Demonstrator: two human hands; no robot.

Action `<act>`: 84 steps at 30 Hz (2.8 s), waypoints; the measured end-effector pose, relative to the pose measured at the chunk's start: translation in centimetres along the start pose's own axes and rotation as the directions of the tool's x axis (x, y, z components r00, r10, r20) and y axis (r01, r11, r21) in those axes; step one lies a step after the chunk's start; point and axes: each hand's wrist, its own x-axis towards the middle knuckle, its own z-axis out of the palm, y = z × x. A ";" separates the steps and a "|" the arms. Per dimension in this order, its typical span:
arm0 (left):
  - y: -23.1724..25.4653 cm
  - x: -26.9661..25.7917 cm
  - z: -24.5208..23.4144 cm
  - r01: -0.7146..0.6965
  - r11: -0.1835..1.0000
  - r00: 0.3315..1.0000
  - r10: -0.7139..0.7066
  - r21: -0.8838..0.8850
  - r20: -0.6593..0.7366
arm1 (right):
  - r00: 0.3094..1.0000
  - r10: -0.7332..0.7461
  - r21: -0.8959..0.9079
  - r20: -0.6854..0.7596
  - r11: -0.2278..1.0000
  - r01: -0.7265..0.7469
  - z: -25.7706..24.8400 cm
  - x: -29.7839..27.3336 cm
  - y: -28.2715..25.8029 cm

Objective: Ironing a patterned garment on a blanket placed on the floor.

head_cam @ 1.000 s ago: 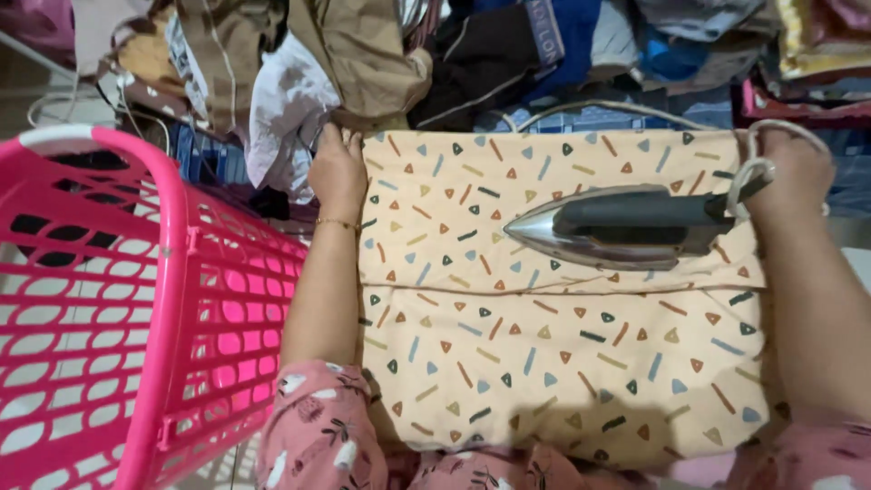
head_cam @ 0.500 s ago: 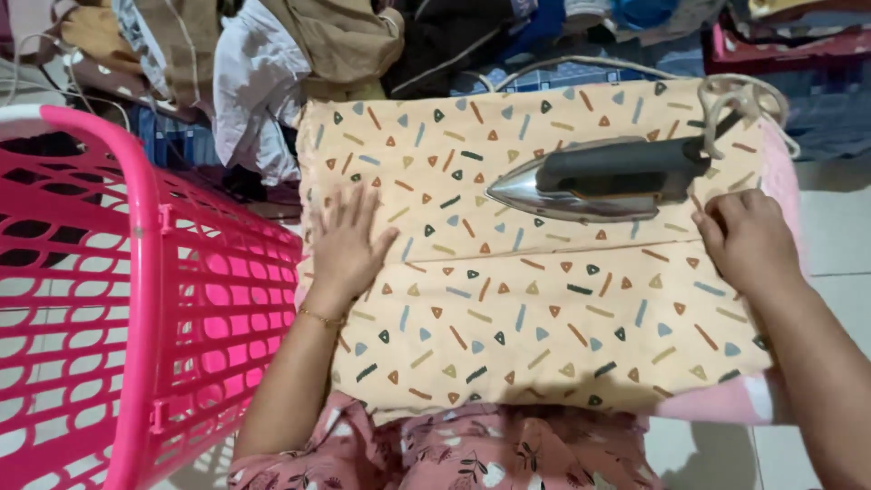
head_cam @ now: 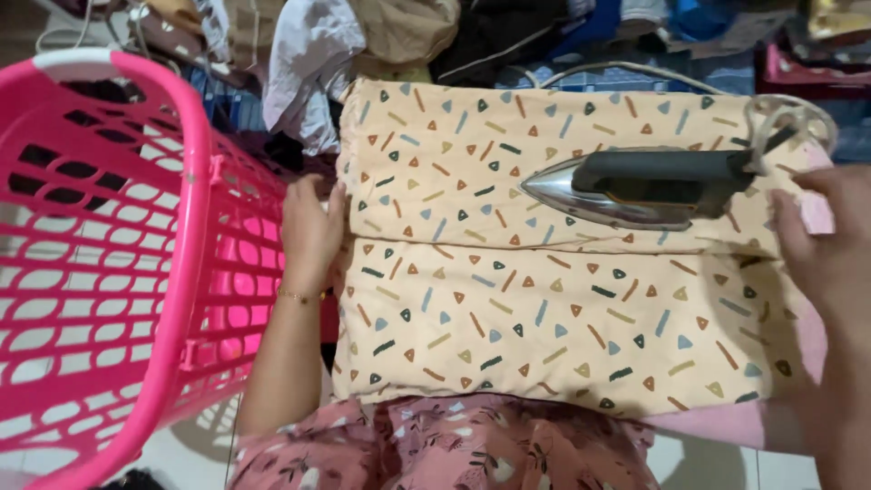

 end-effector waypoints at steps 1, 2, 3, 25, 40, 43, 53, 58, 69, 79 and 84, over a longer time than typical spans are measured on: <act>-0.1 0.5 -0.2 0.052 0.997 0.996 -0.055 -0.050 -0.063 | 0.983 -0.149 -0.007 -0.104 0.989 0.149 -1.4 2.1 -3.3; 0.2 1.0 0.2 0.064 0.997 0.995 -0.067 -0.042 -0.069 | 0.982 -0.158 0.005 -0.103 0.987 0.159 -1.6 4.3 -5.8; 0.5 1.6 0.6 0.092 0.991 0.989 -0.102 -0.096 -0.108 | 0.964 -0.262 -0.052 -0.050 0.964 0.259 -1.9 6.4 -8.4; -0.8 -2.0 0.4 0.043 0.912 0.999 -0.027 -0.408 0.044 | 0.753 -0.002 -0.104 0.658 0.990 0.094 5.6 12.9 -14.8; 0.0 -2.7 -0.9 0.172 0.953 0.974 -0.125 -0.249 0.191 | 0.831 0.147 -0.181 0.537 0.982 -0.057 2.1 5.8 -3.4; -0.2 -2.9 -0.2 0.064 0.996 0.997 -0.061 -0.055 0.056 | 0.831 0.054 0.027 0.554 0.996 -0.083 3.1 8.8 -12.1; 2.1 -2.8 0.4 0.175 0.984 0.982 -0.176 0.021 0.073 | 0.837 -0.066 0.110 0.544 0.994 0.007 4.5 9.4 -14.7; -0.1 -3.2 2.2 0.179 0.984 0.983 -0.179 -0.005 0.035 | 0.787 0.240 -0.241 0.569 0.963 -0.120 1.9 5.6 -4.4; -1.5 -3.7 3.7 0.083 0.976 0.992 -0.100 -0.201 -0.072 | 0.650 0.231 -0.188 0.724 0.973 -0.137 5.1 8.6 -5.8; -2.5 -4.2 5.3 -0.028 0.936 0.973 -0.056 -0.351 -0.224 | 0.677 -0.271 0.195 0.685 0.963 0.188 10.9 17.1 -31.6; -2.2 -4.3 5.3 -0.001 0.912 0.966 -0.105 -0.409 -0.236 | 0.663 -0.225 0.187 0.713 0.974 0.130 9.4 15.1 -31.3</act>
